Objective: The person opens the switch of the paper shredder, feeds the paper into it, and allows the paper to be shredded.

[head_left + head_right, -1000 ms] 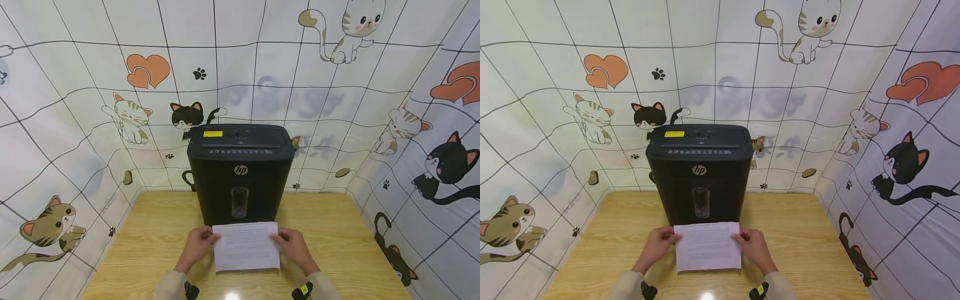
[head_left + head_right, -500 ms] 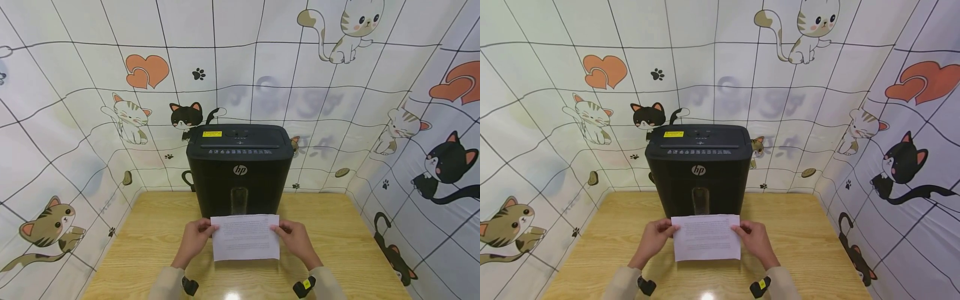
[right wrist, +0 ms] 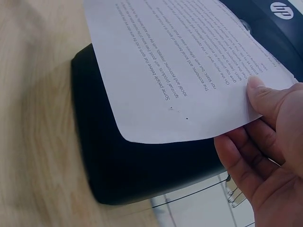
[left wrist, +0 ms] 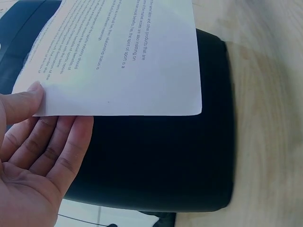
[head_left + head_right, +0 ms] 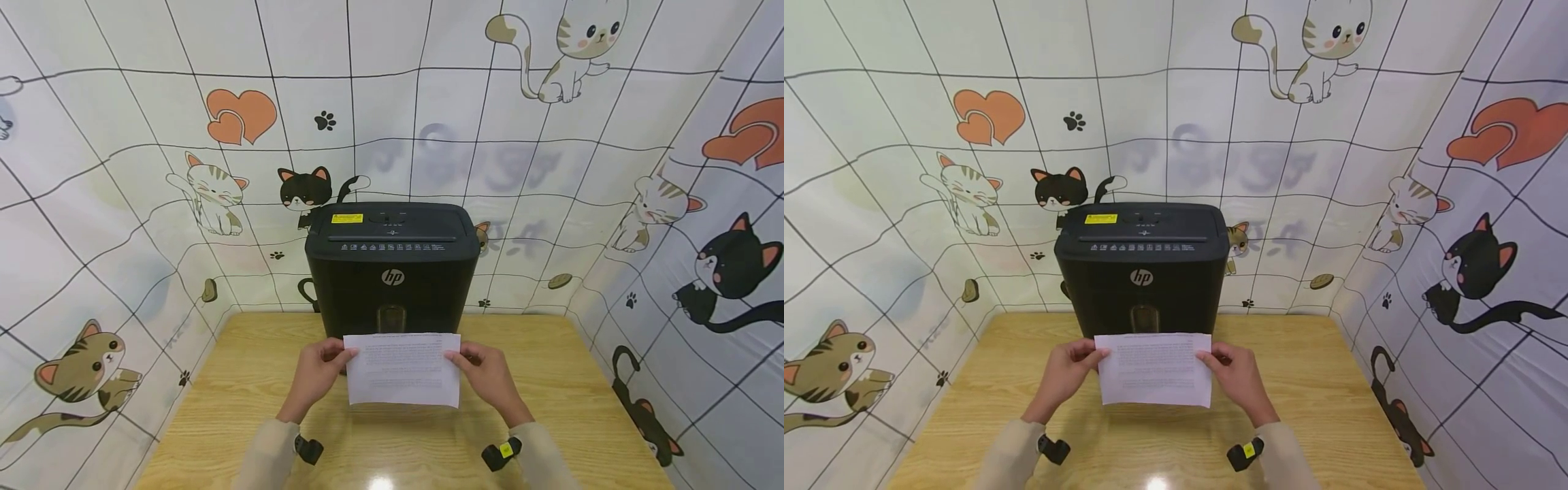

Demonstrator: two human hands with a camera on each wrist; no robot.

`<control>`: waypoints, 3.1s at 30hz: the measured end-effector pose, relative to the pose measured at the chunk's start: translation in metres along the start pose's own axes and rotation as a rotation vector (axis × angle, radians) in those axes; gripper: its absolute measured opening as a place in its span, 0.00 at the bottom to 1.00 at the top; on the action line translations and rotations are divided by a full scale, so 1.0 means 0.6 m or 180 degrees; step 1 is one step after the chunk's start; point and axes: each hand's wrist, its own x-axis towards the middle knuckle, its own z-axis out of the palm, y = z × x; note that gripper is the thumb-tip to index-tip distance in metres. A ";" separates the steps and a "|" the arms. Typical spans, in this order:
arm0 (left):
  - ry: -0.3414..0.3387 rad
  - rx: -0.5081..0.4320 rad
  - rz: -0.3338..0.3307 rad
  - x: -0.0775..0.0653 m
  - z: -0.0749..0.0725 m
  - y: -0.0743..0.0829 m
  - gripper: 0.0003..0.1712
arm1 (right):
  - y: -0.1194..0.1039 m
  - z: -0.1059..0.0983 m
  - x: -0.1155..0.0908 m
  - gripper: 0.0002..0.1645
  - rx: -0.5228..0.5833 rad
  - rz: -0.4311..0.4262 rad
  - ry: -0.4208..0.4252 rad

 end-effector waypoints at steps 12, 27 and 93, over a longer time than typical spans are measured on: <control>0.0065 0.0151 0.0055 0.026 -0.023 0.051 0.05 | -0.037 -0.029 0.025 0.08 -0.0037 -0.0299 0.0095; 0.0174 0.0182 0.0583 0.056 -0.057 0.106 0.08 | -0.092 -0.058 0.055 0.11 -0.0130 -0.0534 0.0200; 0.0456 0.0272 0.1603 0.204 -0.148 0.363 0.12 | -0.311 -0.188 0.212 0.19 0.0237 -0.0959 0.0628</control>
